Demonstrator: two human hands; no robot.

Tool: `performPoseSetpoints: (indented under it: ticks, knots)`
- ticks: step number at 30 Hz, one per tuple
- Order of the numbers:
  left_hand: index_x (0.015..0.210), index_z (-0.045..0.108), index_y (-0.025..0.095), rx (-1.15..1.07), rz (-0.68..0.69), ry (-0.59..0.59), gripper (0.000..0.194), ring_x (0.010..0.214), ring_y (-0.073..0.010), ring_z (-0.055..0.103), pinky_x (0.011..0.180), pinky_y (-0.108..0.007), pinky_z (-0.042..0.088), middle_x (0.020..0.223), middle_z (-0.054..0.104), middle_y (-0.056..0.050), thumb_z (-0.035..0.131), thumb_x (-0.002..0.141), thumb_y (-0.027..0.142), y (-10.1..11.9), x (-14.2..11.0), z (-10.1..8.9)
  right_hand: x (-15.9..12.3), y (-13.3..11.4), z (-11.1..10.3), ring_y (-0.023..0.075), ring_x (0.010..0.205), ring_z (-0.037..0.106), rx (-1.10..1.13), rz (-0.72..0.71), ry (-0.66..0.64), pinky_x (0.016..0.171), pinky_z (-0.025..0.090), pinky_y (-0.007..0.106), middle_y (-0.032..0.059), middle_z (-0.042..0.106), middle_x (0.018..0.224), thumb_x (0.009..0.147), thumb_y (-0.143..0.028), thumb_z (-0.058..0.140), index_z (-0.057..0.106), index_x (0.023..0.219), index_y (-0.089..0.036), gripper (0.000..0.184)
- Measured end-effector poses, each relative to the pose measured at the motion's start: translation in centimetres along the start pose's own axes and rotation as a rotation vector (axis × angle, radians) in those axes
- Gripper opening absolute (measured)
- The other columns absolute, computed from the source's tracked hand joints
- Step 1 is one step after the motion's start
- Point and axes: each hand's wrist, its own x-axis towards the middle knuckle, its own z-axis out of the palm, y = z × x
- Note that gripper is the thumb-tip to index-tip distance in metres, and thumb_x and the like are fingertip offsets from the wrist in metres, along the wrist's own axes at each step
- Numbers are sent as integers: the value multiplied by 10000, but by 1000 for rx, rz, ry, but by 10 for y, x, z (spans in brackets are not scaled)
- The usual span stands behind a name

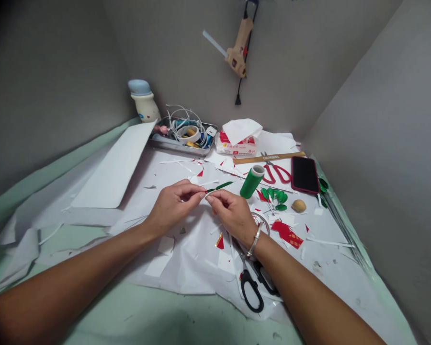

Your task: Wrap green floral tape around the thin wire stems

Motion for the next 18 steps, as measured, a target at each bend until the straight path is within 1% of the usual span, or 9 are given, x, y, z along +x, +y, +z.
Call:
performPoseSetpoints:
  ticks: [3, 5, 8, 10, 14, 18]
  knots:
    - [876, 715, 200, -13, -11, -4, 180, 727, -140, 572, 705, -275, 435, 842, 655, -26, 562, 811, 267, 0, 1, 0, -1, 0, 0, 136, 698, 581, -96, -120, -33, 663, 444, 244, 0, 660, 780, 887, -303, 522, 682, 900, -216, 183]
    - [864, 712, 198, 0, -22, 2, 176, 712, -139, 564, 703, -277, 431, 820, 646, -23, 561, 805, 266, -1, 1, -1, -2, 1, -2, 145, 748, 602, -193, -207, -53, 701, 450, 254, 11, 683, 846, 888, -263, 513, 687, 909, -224, 179]
    - [860, 710, 196, 55, -24, 1, 183, 696, -138, 554, 692, -271, 420, 795, 629, -20, 544, 800, 247, -4, 3, -1, -3, 2, -7, 151, 731, 591, -378, -319, -79, 688, 440, 262, 24, 663, 792, 887, -255, 509, 689, 900, -224, 184]
    - [869, 708, 193, 111, -11, -22, 197, 697, -139, 552, 682, -267, 414, 800, 622, -22, 529, 802, 238, -6, 5, -2, -4, 2, -11, 154, 720, 574, -485, -378, -90, 678, 432, 266, 35, 635, 767, 888, -262, 505, 692, 906, -218, 193]
    - [871, 714, 203, 264, 75, -143, 213, 718, -155, 550, 677, -271, 403, 801, 609, -33, 510, 810, 221, -11, 5, -2, -3, 0, -20, 162, 731, 555, -555, -430, -70, 691, 426, 279, 52, 614, 787, 893, -267, 500, 688, 922, -209, 199]
    - [910, 714, 234, 307, 212, -302, 238, 744, -159, 548, 683, -268, 399, 798, 596, -32, 492, 829, 197, -9, 4, -3, 0, -3, -26, 154, 708, 542, -485, -386, -7, 677, 413, 278, 38, 596, 754, 901, -255, 496, 684, 897, -205, 195]
